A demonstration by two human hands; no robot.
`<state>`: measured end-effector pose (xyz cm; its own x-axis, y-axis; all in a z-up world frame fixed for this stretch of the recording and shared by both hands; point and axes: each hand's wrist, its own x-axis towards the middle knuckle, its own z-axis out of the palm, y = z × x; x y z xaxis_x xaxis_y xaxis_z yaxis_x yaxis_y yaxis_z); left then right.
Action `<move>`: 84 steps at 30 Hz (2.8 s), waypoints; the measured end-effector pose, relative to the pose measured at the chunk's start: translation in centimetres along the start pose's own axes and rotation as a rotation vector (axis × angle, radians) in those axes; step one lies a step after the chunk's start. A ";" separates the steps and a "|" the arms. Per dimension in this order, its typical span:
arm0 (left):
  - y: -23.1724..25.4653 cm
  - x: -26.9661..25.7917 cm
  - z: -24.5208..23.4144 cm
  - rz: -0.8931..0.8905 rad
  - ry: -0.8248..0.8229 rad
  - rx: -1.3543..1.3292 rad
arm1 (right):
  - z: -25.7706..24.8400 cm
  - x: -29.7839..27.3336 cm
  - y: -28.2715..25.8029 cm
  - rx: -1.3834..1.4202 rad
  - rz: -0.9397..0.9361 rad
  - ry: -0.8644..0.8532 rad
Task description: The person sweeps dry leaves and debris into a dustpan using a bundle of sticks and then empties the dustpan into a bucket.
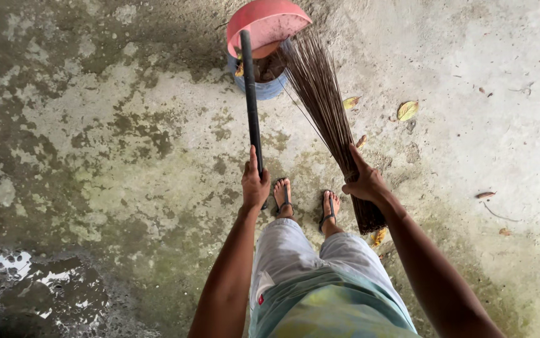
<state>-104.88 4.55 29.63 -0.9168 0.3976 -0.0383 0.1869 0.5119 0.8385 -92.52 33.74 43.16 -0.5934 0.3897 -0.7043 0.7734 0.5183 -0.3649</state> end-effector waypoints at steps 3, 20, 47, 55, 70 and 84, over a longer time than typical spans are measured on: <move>0.4 -0.2 -1.2 0.030 0.052 0.022 | 0.8 -0.2 0.5 -0.056 -0.004 0.005; 1.0 -2.9 -3.1 -0.148 -0.158 0.273 | 2.9 -3.5 6.8 0.178 0.033 -0.073; 10.7 -49.8 0.9 -0.854 0.497 -0.921 | 24.6 -16.3 32.4 -0.667 -0.289 -0.567; 5.2 -58.4 1.8 -1.115 0.835 -1.029 | 38.7 -5.8 34.7 -0.781 -0.323 -0.427; -0.3 -71.9 4.9 -1.203 1.073 -1.122 | 16.5 -16.6 37.2 -1.511 -0.305 -0.247; 2.3 -71.7 -0.2 -1.342 1.134 -0.997 | 44.6 -10.3 37.4 -0.824 -0.264 -0.377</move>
<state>-38.74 -22.95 34.39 -0.1209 -0.5707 -0.8122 -0.5267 -0.6567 0.5398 -47.56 15.10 9.63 -0.5043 -0.0138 -0.8634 0.1378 0.9858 -0.0963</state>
